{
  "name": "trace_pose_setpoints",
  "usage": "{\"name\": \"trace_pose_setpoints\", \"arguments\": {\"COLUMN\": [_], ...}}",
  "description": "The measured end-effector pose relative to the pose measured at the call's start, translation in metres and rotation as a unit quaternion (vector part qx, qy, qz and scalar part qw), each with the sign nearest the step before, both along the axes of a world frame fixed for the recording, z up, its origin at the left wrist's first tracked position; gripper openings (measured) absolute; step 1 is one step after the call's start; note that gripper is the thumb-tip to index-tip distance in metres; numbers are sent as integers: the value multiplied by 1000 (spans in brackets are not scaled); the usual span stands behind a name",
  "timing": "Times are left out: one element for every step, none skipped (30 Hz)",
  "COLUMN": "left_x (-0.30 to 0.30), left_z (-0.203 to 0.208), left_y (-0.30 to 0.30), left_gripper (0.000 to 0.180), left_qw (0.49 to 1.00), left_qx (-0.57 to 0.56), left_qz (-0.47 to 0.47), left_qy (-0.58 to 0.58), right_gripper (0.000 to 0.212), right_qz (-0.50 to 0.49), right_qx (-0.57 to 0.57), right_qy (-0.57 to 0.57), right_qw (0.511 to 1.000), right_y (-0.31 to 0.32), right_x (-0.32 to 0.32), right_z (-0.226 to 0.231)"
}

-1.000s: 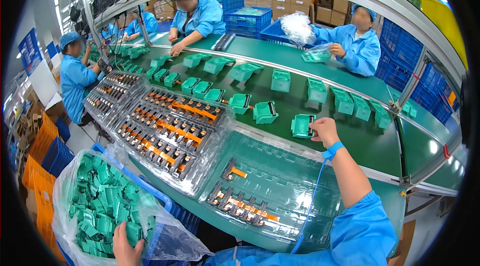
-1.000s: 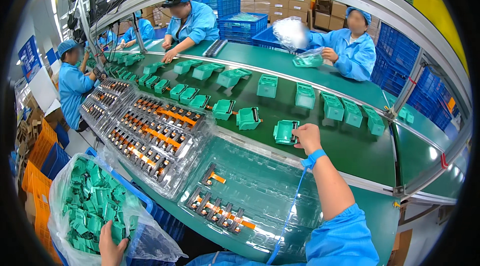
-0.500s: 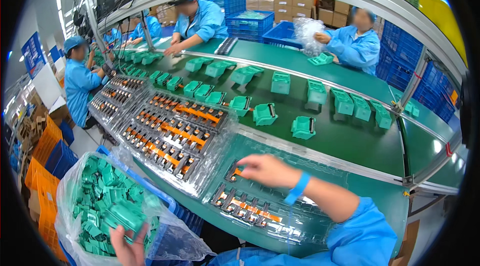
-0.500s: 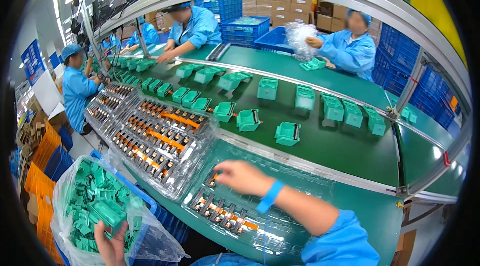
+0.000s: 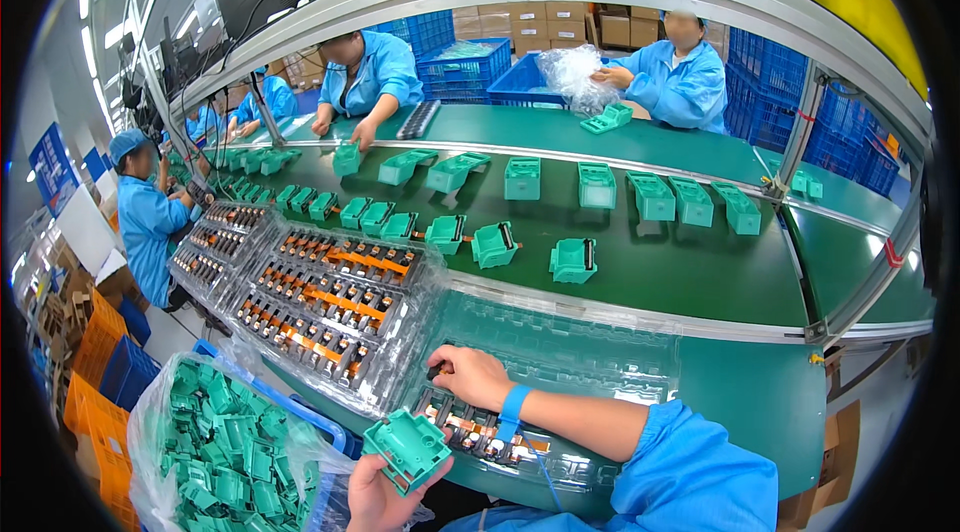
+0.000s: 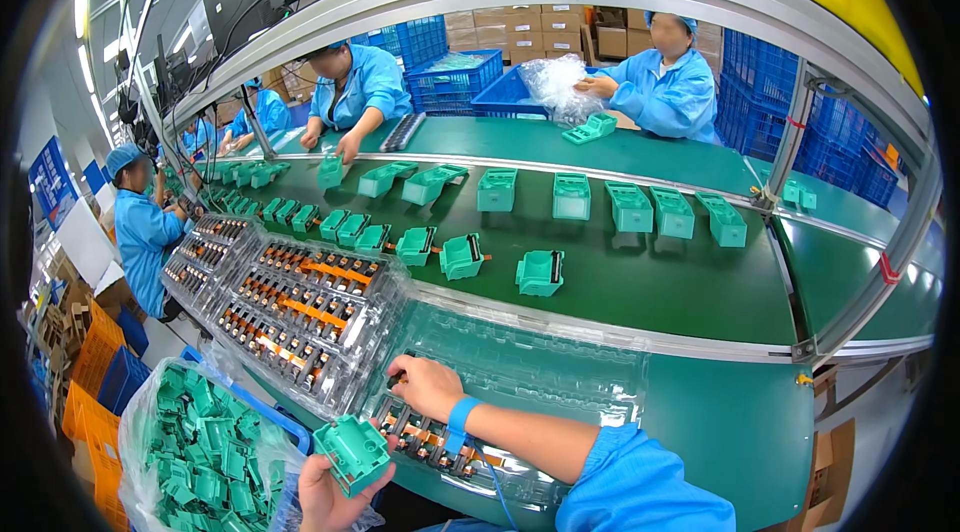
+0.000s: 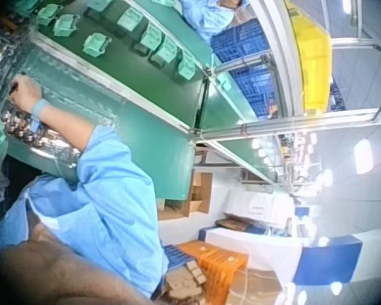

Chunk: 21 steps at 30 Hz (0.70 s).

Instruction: The person assembles electronic components by hand, inserting small electronic modules into plastic housings.

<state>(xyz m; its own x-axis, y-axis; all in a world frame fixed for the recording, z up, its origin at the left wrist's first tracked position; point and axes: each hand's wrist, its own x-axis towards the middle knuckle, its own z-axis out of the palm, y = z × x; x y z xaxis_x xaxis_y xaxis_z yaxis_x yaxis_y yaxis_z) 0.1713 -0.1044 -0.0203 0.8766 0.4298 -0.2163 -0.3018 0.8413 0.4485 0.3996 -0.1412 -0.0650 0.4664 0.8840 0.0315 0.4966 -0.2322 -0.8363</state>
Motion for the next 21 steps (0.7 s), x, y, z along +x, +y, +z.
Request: {"name": "trace_pose_setpoints", "arguments": {"left_x": [7,15,22,26,30,38,41,45,46,47,50,54,57,61,67,72,76,80,84,86,88], "left_z": [7,17,17,13,11,15,17,17,16,13,11,8,6,7,9,10,8,5,2,-1,-5], "left_y": [-3,-6,-7,-6,-7,-11,-12,-11,-11,-11,-11,-12,-13,-16,-20,-25,-30,-35,-38,-39,-42], "left_gripper": [52,58,58,58,57,57,57,56,56,56,56,57,58,58,57,57,57,55,54,49,49], "left_qw": [999,999,999,1000,1000,1000,1000,999,999,999,999,997,995,995,994,993,992,992,990,987,987], "left_qx": [-32,-6,-5,9,21,3,1,-14,-30,-18,-20,-13,-7,-11,20,50,48,65,82,105,104], "left_qz": [-1,-14,-11,-14,-16,-27,-20,-30,-39,-48,-46,-67,-89,-89,-99,-109,-111,-111,-110,-122,-124], "left_qy": [-17,-45,-44,-16,13,0,6,1,-3,-13,-13,-29,-45,-45,-35,-25,-25,-12,1,-6,-5], "right_gripper": [29,29,31,33,35,33,29,27,25,25,24,24,24,25,26,29,38,45,52,64,68], "right_qz": [10,16,2,-7,-8,-51,-45,-47,-48,-48,-53,-60,-62,-60,-60,-65,-38,-30,-22,3,4], "right_qx": [20,21,46,67,82,87,118,146,173,170,182,194,191,212,235,238,256,251,244,223,213], "right_qy": [31,33,114,197,303,398,495,533,570,570,566,562,562,532,500,451,420,374,327,222,145], "right_qw": [999,999,992,978,949,912,859,832,802,802,802,802,802,817,831,858,869,892,913,949,966], "right_y": [2,1,-6,-12,-21,-31,-40,-48,-56,-67,-78,-86,-93,-101,-109,-114,-118,-124,-130,-133,-136], "right_x": [1,3,8,12,19,25,32,36,36,36,36,34,30,25,20,13,7,-2,-10,-10,-13], "right_z": [1,2,9,14,22,32,35,41,46,51,55,59,62,65,67,67,62,63,64,55,58]}}
